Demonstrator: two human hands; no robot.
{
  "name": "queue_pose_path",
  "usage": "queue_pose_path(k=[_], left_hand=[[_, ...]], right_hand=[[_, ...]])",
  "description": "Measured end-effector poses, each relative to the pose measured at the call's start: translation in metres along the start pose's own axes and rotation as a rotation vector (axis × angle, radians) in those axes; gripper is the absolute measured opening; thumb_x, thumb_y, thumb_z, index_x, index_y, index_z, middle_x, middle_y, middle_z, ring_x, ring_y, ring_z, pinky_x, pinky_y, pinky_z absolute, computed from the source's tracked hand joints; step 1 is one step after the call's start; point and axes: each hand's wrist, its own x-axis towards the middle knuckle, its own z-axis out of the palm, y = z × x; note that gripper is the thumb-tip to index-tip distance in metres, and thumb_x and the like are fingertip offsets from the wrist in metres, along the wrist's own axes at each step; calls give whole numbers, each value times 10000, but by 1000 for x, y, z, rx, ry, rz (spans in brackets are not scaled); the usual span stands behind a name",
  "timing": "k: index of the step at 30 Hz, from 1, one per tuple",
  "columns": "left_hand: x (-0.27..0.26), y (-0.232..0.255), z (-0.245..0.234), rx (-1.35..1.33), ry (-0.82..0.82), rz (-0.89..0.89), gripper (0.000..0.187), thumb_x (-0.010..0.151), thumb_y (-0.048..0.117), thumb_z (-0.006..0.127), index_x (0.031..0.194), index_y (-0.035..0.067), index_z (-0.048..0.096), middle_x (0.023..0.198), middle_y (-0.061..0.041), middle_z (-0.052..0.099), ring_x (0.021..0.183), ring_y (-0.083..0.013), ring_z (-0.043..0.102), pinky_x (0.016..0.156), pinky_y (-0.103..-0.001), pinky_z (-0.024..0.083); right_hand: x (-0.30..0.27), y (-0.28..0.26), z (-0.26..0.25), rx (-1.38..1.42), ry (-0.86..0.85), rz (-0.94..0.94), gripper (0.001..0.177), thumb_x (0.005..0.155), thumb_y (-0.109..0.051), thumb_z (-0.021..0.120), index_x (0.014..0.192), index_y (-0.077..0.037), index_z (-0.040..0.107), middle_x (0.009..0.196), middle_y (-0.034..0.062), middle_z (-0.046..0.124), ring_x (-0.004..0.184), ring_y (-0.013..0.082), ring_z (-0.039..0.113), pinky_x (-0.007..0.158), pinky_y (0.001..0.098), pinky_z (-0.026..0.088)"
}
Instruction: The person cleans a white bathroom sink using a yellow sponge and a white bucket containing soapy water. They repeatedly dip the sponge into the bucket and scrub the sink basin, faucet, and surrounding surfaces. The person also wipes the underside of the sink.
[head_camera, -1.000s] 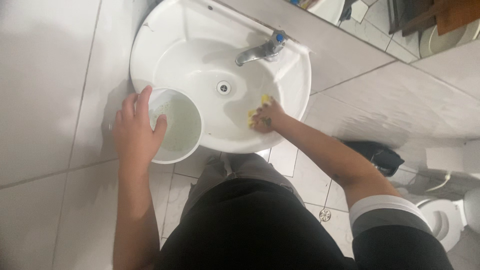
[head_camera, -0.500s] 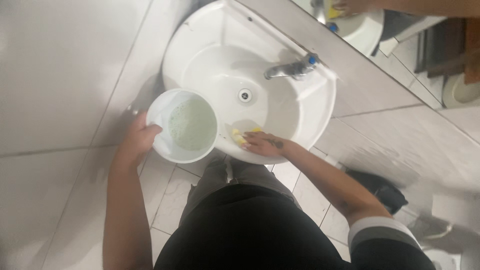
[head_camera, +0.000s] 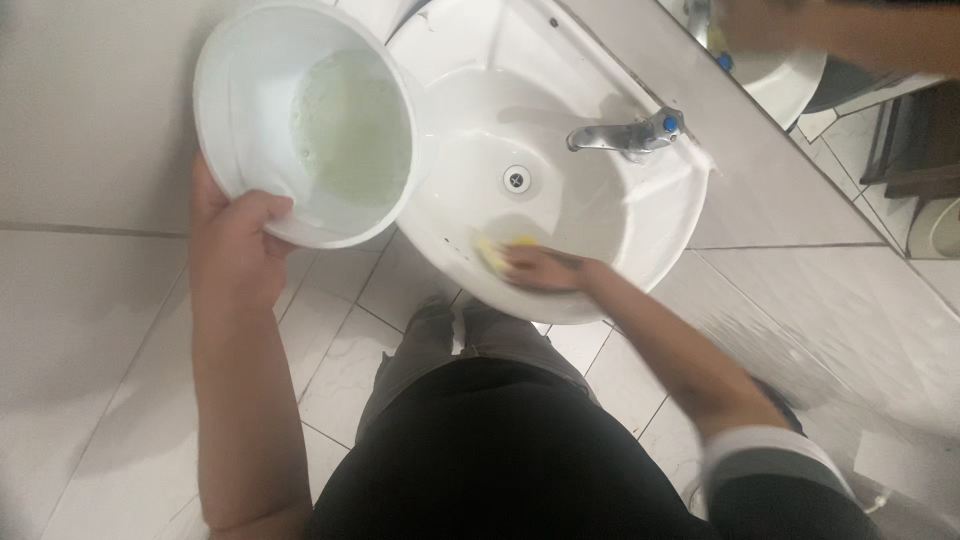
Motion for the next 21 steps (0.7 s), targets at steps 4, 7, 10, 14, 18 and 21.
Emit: queue_pose_path(k=[4, 7, 10, 14, 18, 21], left_hand=[[-16, -6, -9, -73, -9, 54, 825, 754, -66, 485, 1563, 49, 367, 1432, -210, 556, 1301, -332, 642, 975, -473, 607], [-22, -12, -16, -67, 17, 14, 831, 744, -68, 474, 1558, 35, 344, 1434, -206, 536, 1305, -340, 628, 979, -481, 593], [-23, -17, -16, -60, 40, -31, 823, 740, -66, 473, 1545, 29, 331, 1411, -207, 538, 1267, -354, 634, 921, -488, 603], [-24, -26, -6, 44, 129, -55, 815, 717, -65, 473, 1512, 40, 327, 1338, -247, 577, 1177, -385, 714, 848, -465, 615], [-22, -24, -4, -73, 12, -43, 785, 753, -65, 471, 1521, 24, 332, 1405, -217, 536, 1224, -346, 664, 850, -465, 660], [-22, -24, 3, -59, 6, -45, 803, 746, -66, 468, 1531, 31, 334, 1392, -225, 546, 1204, -353, 671, 831, -463, 635]], right_hand=[[-18, 6, -1, -30, -67, 23, 663, 996, -456, 481, 1572, -157, 343, 1676, 87, 254, 1527, 284, 311, 1256, 469, 242], [37, -3, 12, 54, 16, -132, 692, 1061, -436, 417, 1607, -93, 165, 1704, 111, 105, 1513, 342, 204, 1204, 505, 166], [87, -9, 10, 78, 138, -159, 517, 1073, -416, 454, 1473, -97, 527, 1733, 115, 198, 1487, 292, 432, 1256, 452, 319], [40, 22, 16, -121, 25, -136, 614, 1043, -336, 504, 1578, -78, 345, 1670, 134, 208, 1507, 350, 271, 1195, 510, 206], [-4, 30, 12, 97, -27, -154, 645, 973, -377, 520, 1551, -137, 364, 1669, 97, 281, 1439, 281, 479, 1180, 429, 427], [28, -5, 9, 27, 65, -253, 583, 1046, -340, 536, 1563, -109, 399, 1684, 149, 204, 1532, 359, 266, 1230, 490, 232]])
